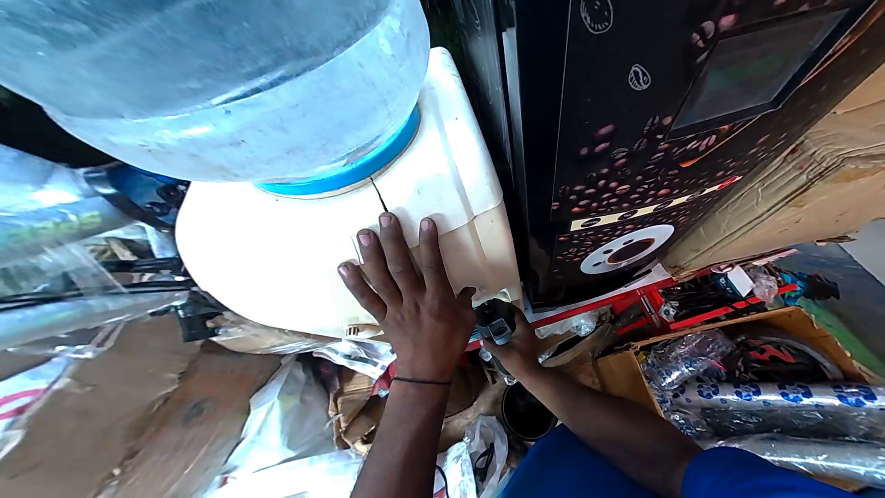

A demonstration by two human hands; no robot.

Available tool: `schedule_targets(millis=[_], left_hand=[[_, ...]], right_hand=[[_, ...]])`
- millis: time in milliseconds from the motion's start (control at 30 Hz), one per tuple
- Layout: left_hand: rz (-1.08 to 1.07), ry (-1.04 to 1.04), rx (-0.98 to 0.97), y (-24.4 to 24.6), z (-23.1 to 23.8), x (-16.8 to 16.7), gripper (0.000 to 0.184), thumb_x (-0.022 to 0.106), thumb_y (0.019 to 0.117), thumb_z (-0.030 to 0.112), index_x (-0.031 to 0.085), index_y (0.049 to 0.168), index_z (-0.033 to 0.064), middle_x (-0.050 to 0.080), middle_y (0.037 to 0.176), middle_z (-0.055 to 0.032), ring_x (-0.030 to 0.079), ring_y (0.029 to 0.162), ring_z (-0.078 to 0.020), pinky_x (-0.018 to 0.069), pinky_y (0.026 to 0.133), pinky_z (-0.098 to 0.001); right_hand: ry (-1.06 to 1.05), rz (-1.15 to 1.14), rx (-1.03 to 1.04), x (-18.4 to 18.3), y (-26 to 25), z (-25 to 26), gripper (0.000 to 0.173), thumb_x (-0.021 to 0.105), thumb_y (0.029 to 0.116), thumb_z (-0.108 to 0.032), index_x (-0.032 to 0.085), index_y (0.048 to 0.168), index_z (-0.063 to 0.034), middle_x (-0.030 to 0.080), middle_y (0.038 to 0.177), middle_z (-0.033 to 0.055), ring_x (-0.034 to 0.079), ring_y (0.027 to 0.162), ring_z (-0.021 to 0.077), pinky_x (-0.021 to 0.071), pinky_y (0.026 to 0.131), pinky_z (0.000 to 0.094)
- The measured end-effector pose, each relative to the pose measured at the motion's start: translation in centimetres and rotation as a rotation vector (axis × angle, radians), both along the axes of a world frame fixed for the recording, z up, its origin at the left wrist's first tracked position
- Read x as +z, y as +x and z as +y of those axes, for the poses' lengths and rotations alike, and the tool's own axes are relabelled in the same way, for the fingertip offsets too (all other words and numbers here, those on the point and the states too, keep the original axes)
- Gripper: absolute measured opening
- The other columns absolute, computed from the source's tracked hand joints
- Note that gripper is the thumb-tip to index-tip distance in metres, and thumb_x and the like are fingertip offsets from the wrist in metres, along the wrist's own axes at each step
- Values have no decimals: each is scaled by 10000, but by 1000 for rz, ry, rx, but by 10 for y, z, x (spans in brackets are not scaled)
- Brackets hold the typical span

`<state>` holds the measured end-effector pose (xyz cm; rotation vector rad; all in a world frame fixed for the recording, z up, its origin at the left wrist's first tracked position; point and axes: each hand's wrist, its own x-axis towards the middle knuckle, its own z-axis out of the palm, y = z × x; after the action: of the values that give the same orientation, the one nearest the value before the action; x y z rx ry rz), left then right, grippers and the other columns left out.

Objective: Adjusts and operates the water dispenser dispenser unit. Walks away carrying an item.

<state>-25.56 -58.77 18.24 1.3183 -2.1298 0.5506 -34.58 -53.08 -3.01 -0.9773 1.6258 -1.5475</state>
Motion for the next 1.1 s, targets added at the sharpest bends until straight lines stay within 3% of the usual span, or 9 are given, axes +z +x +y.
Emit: schedule_targets(millis=[500,567,667,733,833,933,1033,1100], left_hand=[[-13,38,-20,3,1,4,1251,928,604,374,228,1628,211,113,1701,-195,77,1566,-430,52,1202,-695],[-45,86,-57,8,3,9,1247,895,631,449,208,1634,169,62,1703,-215,32,1563,-455,33,1193,-708],[-76,134,-83,15,5,14,1253,714,676,753,188,1640,149,48,1705,-217,15,1562,-461,23,1189,-706],[-60,150,-117,18,7,15,1219,582,724,851,182,1642,157,58,1704,-219,17,1560,-467,17,1182,-722],[-35,143,-204,22,4,15,1081,456,850,821,187,1641,135,108,1690,-246,70,1542,-512,49,1158,-770],[-11,147,-258,27,-3,12,999,439,909,755,207,1635,108,142,1667,-295,108,1519,-558,77,1143,-790],[15,216,-362,33,-2,11,949,519,946,640,214,1622,46,108,1644,-357,100,1516,-566,103,1160,-773],[69,222,-475,37,10,13,886,621,935,536,329,1571,-5,202,1614,-367,190,1511,-526,158,1191,-700]], right_hand=[[0,-7,-22,5,1,2,807,924,652,-192,571,1368,-72,719,1144,70,698,1044,138,591,942,395],[-13,-12,-21,6,0,3,808,923,653,-195,568,1367,-66,718,1147,75,695,1050,137,586,952,389],[-54,1,-21,8,1,8,828,930,654,-187,554,1382,-63,706,1187,80,684,1086,139,578,974,384],[-59,22,-38,12,4,17,846,935,654,-197,545,1392,-57,701,1195,96,682,1092,156,576,976,394],[-122,41,-114,17,7,39,820,926,675,-198,555,1388,-36,704,1196,98,685,1089,140,584,979,369],[-217,30,-172,31,8,78,807,907,697,-137,541,1401,5,702,1227,118,682,1118,145,576,1008,364],[-238,4,-200,52,6,135,818,892,691,-62,521,1412,41,674,1278,156,659,1173,170,547,1050,361],[-218,10,-208,67,5,176,841,900,684,-58,512,1424,38,662,1304,154,647,1197,170,538,1063,354]])
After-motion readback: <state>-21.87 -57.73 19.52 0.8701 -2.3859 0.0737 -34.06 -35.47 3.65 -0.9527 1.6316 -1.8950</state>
